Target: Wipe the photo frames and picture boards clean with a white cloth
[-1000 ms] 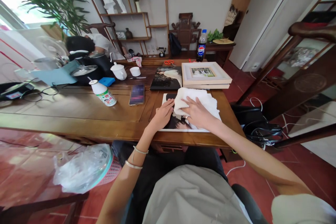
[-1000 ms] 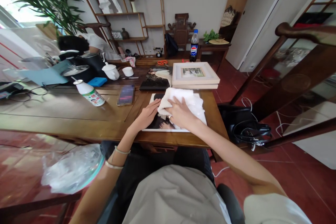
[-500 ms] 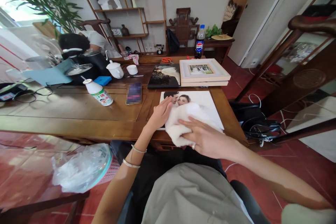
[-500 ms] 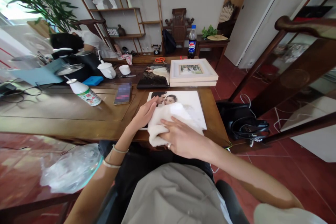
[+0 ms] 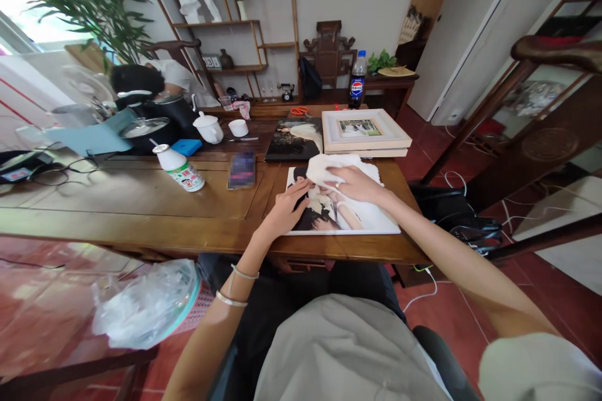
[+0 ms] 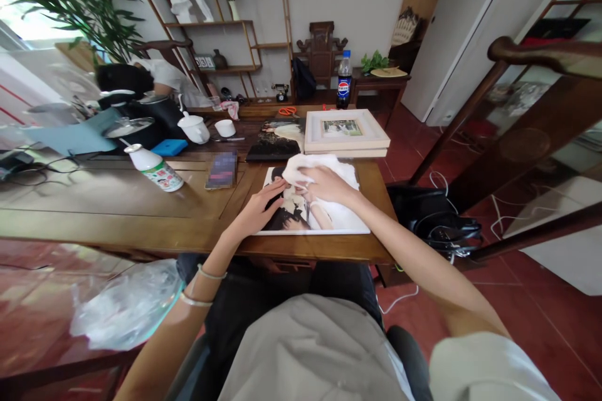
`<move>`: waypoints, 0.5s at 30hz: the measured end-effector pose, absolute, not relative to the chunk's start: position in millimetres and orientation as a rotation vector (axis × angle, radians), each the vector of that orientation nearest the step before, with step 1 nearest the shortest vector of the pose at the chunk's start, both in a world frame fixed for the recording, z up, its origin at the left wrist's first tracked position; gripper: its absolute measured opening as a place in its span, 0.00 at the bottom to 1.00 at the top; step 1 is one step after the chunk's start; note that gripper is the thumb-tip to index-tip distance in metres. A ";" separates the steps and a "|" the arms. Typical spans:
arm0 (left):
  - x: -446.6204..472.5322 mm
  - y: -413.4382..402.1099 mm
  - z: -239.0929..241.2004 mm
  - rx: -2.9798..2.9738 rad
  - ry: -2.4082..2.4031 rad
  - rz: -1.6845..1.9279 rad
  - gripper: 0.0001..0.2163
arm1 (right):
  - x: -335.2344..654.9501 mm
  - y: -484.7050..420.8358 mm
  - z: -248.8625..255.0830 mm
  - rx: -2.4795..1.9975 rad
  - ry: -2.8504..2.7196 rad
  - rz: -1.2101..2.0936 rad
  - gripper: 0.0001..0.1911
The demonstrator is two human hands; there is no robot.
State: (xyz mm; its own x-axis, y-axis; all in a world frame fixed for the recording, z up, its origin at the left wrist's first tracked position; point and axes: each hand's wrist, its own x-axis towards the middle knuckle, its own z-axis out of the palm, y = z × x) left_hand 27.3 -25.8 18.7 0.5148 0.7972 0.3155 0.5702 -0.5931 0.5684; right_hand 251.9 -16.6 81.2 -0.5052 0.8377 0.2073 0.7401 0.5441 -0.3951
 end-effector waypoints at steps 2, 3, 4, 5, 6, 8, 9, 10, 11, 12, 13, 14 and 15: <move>27.0 -24.9 17.9 2.374 1.140 0.786 0.19 | 228.8 4.4 87.4 -1.247 -2.385 0.427 0.15; 26.9 -24.4 17.7 2.378 1.146 0.785 0.19 | 217.4 12.8 90.1 -1.215 -2.396 0.450 0.16; 26.9 -24.1 17.6 2.383 1.154 0.783 0.18 | 207.3 19.7 92.2 -1.179 -2.422 0.464 0.16; 26.9 -23.9 17.5 2.384 1.163 0.783 0.18 | 199.0 24.7 93.4 -1.143 -2.458 0.469 0.17; 27.0 -23.8 17.5 2.383 1.173 0.783 0.18 | 193.0 27.9 93.9 -1.113 -2.496 0.471 0.16; 27.3 -24.0 17.6 2.372 1.187 0.786 0.18 | 189.5 29.0 92.8 -1.097 -2.541 0.464 0.16; 27.5 -24.2 17.6 2.366 1.185 0.788 0.18 | 192.3 27.3 91.6 -1.116 -2.537 0.464 0.16; 27.6 -24.5 17.6 2.359 1.178 0.792 0.18 | 197.9 24.4 90.0 -1.139 -2.523 0.473 0.17; 27.7 -24.8 17.7 2.353 1.167 0.795 0.18 | 206.2 20.7 88.3 -1.163 -2.499 0.482 0.17; 27.7 -25.1 17.9 2.349 1.153 0.798 0.18 | 216.8 16.6 86.5 -1.185 -2.471 0.484 0.18; 27.7 -25.4 18.3 2.344 1.139 0.799 0.18 | 229.2 12.3 84.6 -1.207 -2.444 0.475 0.18; 27.8 -25.6 18.9 2.339 1.128 0.799 0.19 | 242.9 8.2 82.6 -1.227 -2.423 0.455 0.19; 27.9 -25.8 19.8 2.334 1.123 0.798 0.19 | 257.2 4.3 80.5 -1.247 -2.405 0.422 0.19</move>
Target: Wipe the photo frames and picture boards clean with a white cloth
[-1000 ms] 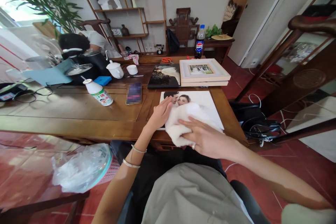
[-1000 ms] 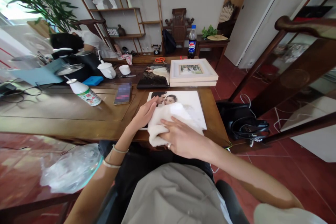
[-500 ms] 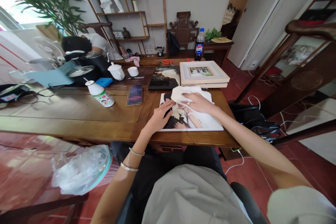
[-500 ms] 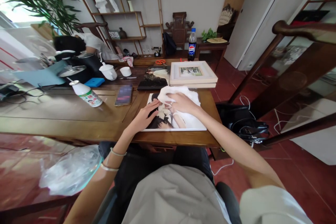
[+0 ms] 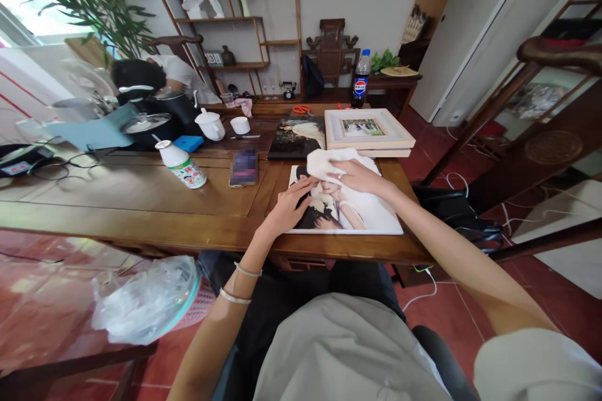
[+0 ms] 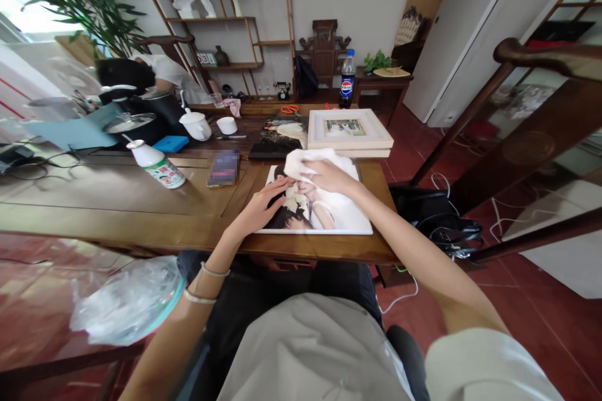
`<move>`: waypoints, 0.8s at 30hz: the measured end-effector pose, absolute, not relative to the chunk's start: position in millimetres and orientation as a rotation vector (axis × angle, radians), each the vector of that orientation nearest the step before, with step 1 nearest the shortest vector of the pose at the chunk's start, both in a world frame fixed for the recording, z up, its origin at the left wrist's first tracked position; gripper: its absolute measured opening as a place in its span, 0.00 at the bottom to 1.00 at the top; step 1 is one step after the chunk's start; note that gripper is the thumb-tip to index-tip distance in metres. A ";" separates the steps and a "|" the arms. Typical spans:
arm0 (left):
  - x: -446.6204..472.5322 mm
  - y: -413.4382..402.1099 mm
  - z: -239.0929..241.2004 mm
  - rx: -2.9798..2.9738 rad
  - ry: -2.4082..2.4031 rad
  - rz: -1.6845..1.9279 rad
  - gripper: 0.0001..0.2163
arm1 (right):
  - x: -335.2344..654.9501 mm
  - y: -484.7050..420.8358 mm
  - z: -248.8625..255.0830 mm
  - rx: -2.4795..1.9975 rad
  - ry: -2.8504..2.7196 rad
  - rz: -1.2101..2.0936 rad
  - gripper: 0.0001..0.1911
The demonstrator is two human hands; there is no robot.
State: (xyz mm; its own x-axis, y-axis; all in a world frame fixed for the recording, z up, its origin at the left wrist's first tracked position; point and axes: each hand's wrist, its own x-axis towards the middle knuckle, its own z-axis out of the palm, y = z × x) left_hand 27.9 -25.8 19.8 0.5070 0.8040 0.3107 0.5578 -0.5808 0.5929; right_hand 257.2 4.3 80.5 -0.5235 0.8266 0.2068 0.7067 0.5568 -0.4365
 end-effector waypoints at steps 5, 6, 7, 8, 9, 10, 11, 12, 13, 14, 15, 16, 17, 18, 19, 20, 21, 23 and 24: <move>29.9 -25.9 24.6 2.310 1.149 0.812 0.17 | 314.0 -18.9 69.9 -1.391 -2.361 0.306 0.18; 30.3 -25.8 25.0 2.309 1.151 0.820 0.17 | 318.7 -26.9 68.3 -1.417 -2.372 0.280 0.19; 30.8 -25.7 25.1 2.309 1.153 0.829 0.17 | 320.7 -36.7 67.2 -1.435 -2.395 0.248 0.21; 31.1 -25.6 24.9 2.307 1.158 0.839 0.17 | 320.3 -48.5 66.8 -1.439 -2.429 0.216 0.23; 31.4 -25.5 24.7 2.304 1.166 0.849 0.16 | 318.0 -61.7 67.2 -1.430 -2.471 0.191 0.24; 31.6 -25.5 24.4 2.303 1.174 0.854 0.16 | 314.3 -75.9 68.4 -1.411 -2.515 0.178 0.26; 31.8 -25.5 24.1 2.303 1.183 0.854 0.16 | 310.2 -89.9 70.1 -1.388 -2.553 0.176 0.27; 32.1 -25.6 24.0 2.308 1.186 0.852 0.16 | 306.3 -102.7 72.3 -1.367 -2.583 0.186 0.27; 32.3 -25.7 24.0 2.316 1.185 0.851 0.16 | 303.4 -113.2 74.4 -1.356 -2.603 0.204 0.27; 32.5 -25.8 24.1 2.327 1.179 0.851 0.17 | 302.1 -120.4 76.3 -1.361 -2.609 0.224 0.27; 32.7 -25.9 24.2 2.338 1.172 0.853 0.17 | 302.6 -123.7 77.5 -1.375 -2.606 0.246 0.27; 32.8 -26.0 24.3 2.348 1.165 0.857 0.17 | 304.9 -123.0 77.8 -1.392 -2.600 0.269 0.27; 32.9 -26.0 24.4 2.357 1.161 0.863 0.17 | 308.9 -118.7 77.3 -1.410 -2.589 0.288 0.27; 32.8 -26.1 24.4 2.364 1.159 0.866 0.16 | 314.0 -111.5 76.0 -1.427 -2.573 0.298 0.27; 32.6 -26.2 24.3 2.370 1.157 0.867 0.16 | 319.6 -102.6 74.4 -1.444 -2.551 0.299 0.26; 32.3 -26.2 24.1 2.374 1.153 0.868 0.16 | 325.0 -93.2 72.6 -1.463 -2.521 0.288 0.26; 32.0 -26.2 24.0 2.377 1.147 0.871 0.16 | 329.5 -84.5 71.0 -1.485 -2.488 0.272 0.26; 31.3 -26.1 23.7 2.378 1.135 0.875 0.16 | 333.8 -73.9 69.2 -1.518 -2.438 0.235 0.26; 31.0 -26.0 23.6 2.375 1.130 0.874 0.16 | 333.0 -73.5 69.3 -1.519 -2.437 0.223 0.26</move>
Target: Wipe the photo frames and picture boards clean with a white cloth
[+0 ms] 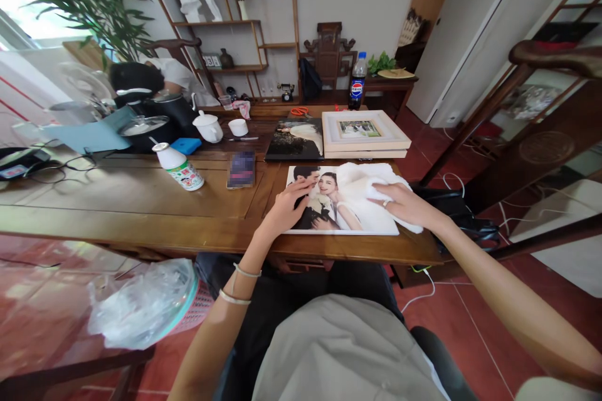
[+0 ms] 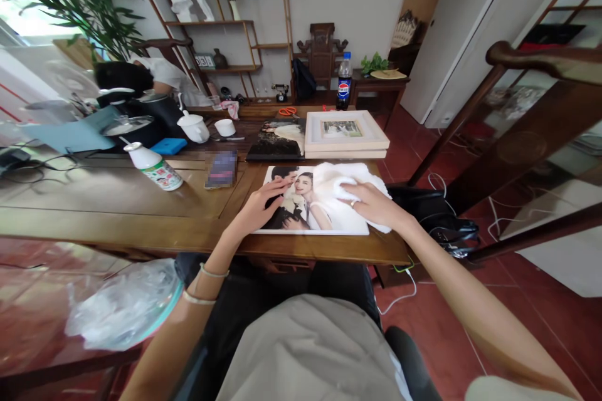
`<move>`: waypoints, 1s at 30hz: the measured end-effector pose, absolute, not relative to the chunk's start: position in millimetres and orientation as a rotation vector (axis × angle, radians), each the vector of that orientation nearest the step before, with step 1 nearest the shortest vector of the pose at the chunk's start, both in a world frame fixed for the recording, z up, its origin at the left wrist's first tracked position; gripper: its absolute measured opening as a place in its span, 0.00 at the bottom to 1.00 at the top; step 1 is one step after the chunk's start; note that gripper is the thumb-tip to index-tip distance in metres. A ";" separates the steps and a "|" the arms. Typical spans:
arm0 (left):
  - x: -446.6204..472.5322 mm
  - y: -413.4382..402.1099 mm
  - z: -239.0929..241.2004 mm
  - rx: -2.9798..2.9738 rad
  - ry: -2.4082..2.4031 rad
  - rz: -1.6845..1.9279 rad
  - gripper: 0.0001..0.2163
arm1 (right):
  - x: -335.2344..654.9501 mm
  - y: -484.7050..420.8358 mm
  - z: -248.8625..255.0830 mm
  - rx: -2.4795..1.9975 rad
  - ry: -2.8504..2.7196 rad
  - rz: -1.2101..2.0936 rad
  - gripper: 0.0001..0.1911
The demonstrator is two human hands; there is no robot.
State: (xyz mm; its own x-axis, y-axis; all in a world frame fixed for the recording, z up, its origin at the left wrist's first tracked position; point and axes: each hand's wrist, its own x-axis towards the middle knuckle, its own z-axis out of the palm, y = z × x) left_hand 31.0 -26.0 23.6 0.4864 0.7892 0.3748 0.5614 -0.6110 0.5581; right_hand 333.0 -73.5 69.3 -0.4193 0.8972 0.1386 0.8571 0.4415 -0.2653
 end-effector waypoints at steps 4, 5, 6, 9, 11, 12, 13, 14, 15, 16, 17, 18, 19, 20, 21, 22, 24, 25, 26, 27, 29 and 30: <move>30.5 -25.2 22.6 2.372 1.118 0.877 0.16 | 313.5 -105.9 76.5 -1.430 -2.546 0.227 0.25; 30.4 -25.1 22.3 2.376 1.115 0.884 0.16 | 306.7 -118.8 79.4 -1.380 -2.577 0.237 0.25; 30.4 -25.0 21.9 2.379 1.114 0.890 0.16 | 300.3 -131.4 82.4 -1.315 -2.610 0.251 0.26; 30.4 -24.8 21.2 2.378 1.123 0.873 0.17 | 288.5 -156.7 89.1 -1.115 -2.715 0.292 0.25; 30.3 -24.5 20.8 2.376 1.127 0.858 0.17 | 289.8 -156.5 89.6 -1.104 -2.734 0.302 0.25; 30.3 -24.2 20.5 2.380 1.118 0.861 0.17 | 293.4 -150.8 88.4 -1.138 -2.729 0.304 0.25; 30.2 -23.9 20.2 2.385 1.103 0.873 0.17 | 298.4 -141.5 86.4 -1.185 -2.715 0.299 0.25; 30.1 -23.6 19.8 2.389 1.086 0.888 0.16 | 304.6 -129.2 83.8 -1.236 -2.698 0.290 0.25; 29.9 -23.3 19.5 2.392 1.070 0.900 0.16 | 311.4 -114.5 80.7 -1.278 -2.682 0.277 0.25; 29.7 -23.1 19.1 2.392 1.060 0.908 0.16 | 318.3 -98.0 77.4 -1.305 -2.664 0.260 0.26; 29.5 -22.9 18.9 2.390 1.056 0.909 0.16 | 324.8 -80.6 73.9 -1.316 -2.643 0.246 0.25; 29.4 -22.9 18.8 2.387 1.056 0.904 0.16 | 330.5 -63.2 70.4 -1.299 -2.628 0.245 0.24; 29.2 -23.0 18.8 2.383 1.056 0.899 0.16 | 335.1 -46.7 67.1 -1.283 -2.600 0.235 0.23; 29.1 -23.2 18.9 2.381 1.052 0.895 0.16 | 338.6 -32.0 63.9 -1.282 -2.560 0.213 0.22; 29.1 -23.4 19.0 2.380 1.045 0.895 0.16 | 340.7 -19.9 60.9 -1.290 -2.519 0.191 0.21; 29.1 -23.5 19.1 2.380 1.038 0.897 0.16 | 341.7 -11.1 58.4 -1.306 -2.482 0.166 0.21; 29.4 -23.7 19.1 2.377 1.042 0.902 0.16 | 340.5 -5.2 55.1 -1.330 -2.453 0.129 0.21; 29.5 -23.8 19.0 2.374 1.052 0.901 0.16 | 338.4 -8.5 54.8 -1.330 -2.466 0.120 0.22; 29.7 -23.9 18.8 2.370 1.064 0.897 0.16 | 335.4 -16.0 55.7 -1.321 -2.494 0.117 0.22; 29.8 -24.0 18.7 2.365 1.077 0.892 0.16 | 331.6 -27.2 57.8 -1.306 -2.530 0.120 0.23; 30.0 -24.6 18.5 2.356 1.095 0.890 0.16 | 321.9 -58.0 65.7 -1.268 -2.597 0.143 0.24; 30.0 -25.0 18.5 2.351 1.100 0.891 0.16 | 316.4 -75.7 71.1 -1.252 -2.622 0.168 0.25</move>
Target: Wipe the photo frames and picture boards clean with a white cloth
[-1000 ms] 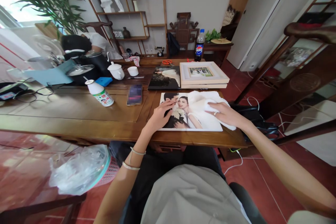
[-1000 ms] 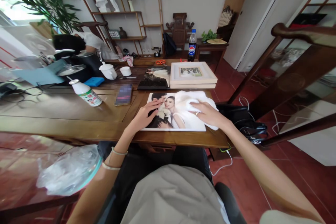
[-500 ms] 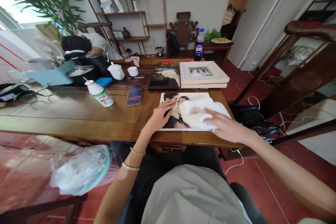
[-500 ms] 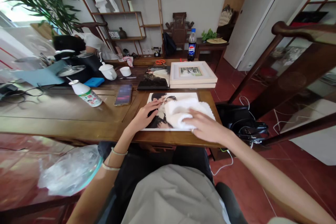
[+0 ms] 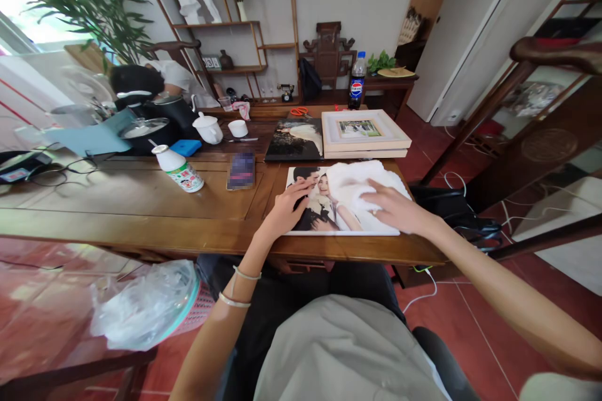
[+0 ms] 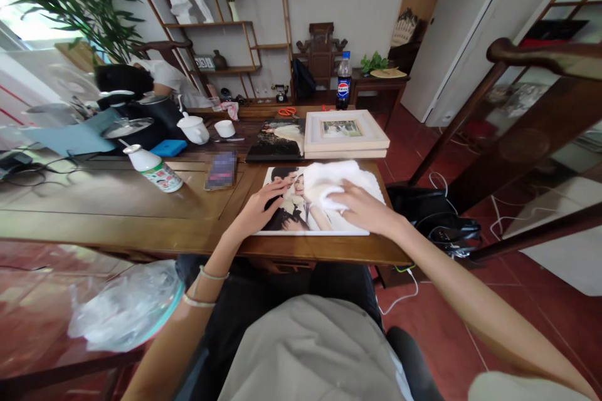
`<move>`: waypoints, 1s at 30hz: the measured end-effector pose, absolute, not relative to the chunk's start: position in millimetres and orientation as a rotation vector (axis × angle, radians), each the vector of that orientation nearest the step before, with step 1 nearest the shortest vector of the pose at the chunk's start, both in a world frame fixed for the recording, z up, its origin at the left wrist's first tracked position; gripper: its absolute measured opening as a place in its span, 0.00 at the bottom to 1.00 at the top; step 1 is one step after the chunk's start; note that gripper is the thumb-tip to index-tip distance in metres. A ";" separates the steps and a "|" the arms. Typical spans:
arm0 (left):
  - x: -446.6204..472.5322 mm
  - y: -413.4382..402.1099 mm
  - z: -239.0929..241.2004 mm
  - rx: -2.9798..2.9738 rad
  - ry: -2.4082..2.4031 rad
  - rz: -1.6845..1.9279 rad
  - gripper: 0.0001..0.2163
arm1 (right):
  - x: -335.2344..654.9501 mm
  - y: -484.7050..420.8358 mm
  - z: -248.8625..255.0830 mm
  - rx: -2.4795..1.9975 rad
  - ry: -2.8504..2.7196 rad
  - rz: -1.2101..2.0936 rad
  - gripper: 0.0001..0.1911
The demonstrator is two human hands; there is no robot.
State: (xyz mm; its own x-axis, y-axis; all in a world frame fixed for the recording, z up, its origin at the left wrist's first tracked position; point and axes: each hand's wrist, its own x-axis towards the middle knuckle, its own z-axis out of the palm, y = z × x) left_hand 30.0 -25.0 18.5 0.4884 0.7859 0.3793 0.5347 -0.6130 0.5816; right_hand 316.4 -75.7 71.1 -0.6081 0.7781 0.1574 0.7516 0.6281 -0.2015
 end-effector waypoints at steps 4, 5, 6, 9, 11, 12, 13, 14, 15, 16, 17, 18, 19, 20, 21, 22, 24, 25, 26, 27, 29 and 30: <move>29.4 -25.6 17.9 2.335 1.123 0.882 0.19 | 297.8 -138.2 91.8 -1.106 -2.716 0.328 0.23; 29.1 -25.2 17.5 2.336 1.125 0.872 0.20 | 295.8 -147.2 94.3 -1.078 -2.740 0.368 0.23; 28.9 -24.8 16.9 2.339 1.125 0.862 0.20 | 295.3 -152.4 95.3 -1.061 -2.757 0.397 0.24; 28.5 -23.2 15.4 2.351 1.119 0.840 0.19 | 302.8 -144.6 89.2 -1.117 -2.751 0.407 0.26; 28.5 -22.8 15.3 2.353 1.117 0.844 0.19 | 313.3 -122.1 80.7 -1.225 -2.704 0.380 0.26; 28.5 -22.9 15.5 2.352 1.117 0.846 0.19 | 319.2 -107.2 76.2 -1.274 -2.676 0.364 0.27; 28.5 -23.2 15.9 2.350 1.120 0.847 0.19 | 325.1 -90.9 71.9 -1.310 -2.647 0.346 0.26; 28.5 -23.5 16.3 2.348 1.123 0.845 0.19 | 330.6 -74.2 67.9 -1.328 -2.620 0.333 0.26; 28.5 -23.9 16.8 2.348 1.126 0.838 0.19 | 335.5 -57.9 64.5 -1.337 -2.582 0.314 0.24; 28.5 -24.3 17.3 2.349 1.126 0.829 0.19 | 339.6 -43.0 61.6 -1.353 -2.536 0.294 0.23; 28.6 -24.6 17.6 2.351 1.125 0.823 0.19 | 342.8 -30.4 59.3 -1.372 -2.487 0.273 0.22; 28.7 -24.8 18.0 2.352 1.125 0.821 0.19 | 344.9 -20.8 57.6 -1.392 -2.442 0.253 0.21; 28.9 -25.1 18.3 2.351 1.125 0.822 0.19 | 345.8 -14.8 56.8 -1.409 -2.413 0.237 0.21; 29.1 -25.3 18.5 2.349 1.128 0.824 0.19 | 345.6 -12.9 56.7 -1.417 -2.402 0.224 0.21; 29.3 -25.4 18.8 2.346 1.132 0.827 0.19 | 344.1 -15.2 57.6 -1.411 -2.415 0.216 0.21; 29.6 -25.6 19.0 2.341 1.138 0.831 0.19 | 341.4 -21.7 59.4 -1.395 -2.444 0.211 0.22; 30.1 -25.8 19.4 2.331 1.145 0.837 0.19 | 332.6 -45.8 65.7 -1.336 -2.520 0.218 0.22; 30.3 -25.8 19.4 2.329 1.146 0.840 0.19 | 326.9 -62.1 69.9 -1.298 -2.557 0.228 0.22; 30.4 -25.7 19.4 2.329 1.146 0.843 0.19 | 320.6 -79.9 74.4 -1.247 -2.596 0.251 0.22; 30.4 -25.5 19.2 2.331 1.144 0.844 0.19 | 314.1 -98.2 78.9 -1.188 -2.615 0.258 0.23; 30.1 -25.1 18.5 2.339 1.141 0.838 0.19 | 301.7 -131.9 86.4 -1.121 -2.668 0.281 0.25; 30.0 -24.8 18.1 2.342 1.140 0.835 0.19 | 296.6 -145.4 89.1 -1.098 -2.692 0.289 0.25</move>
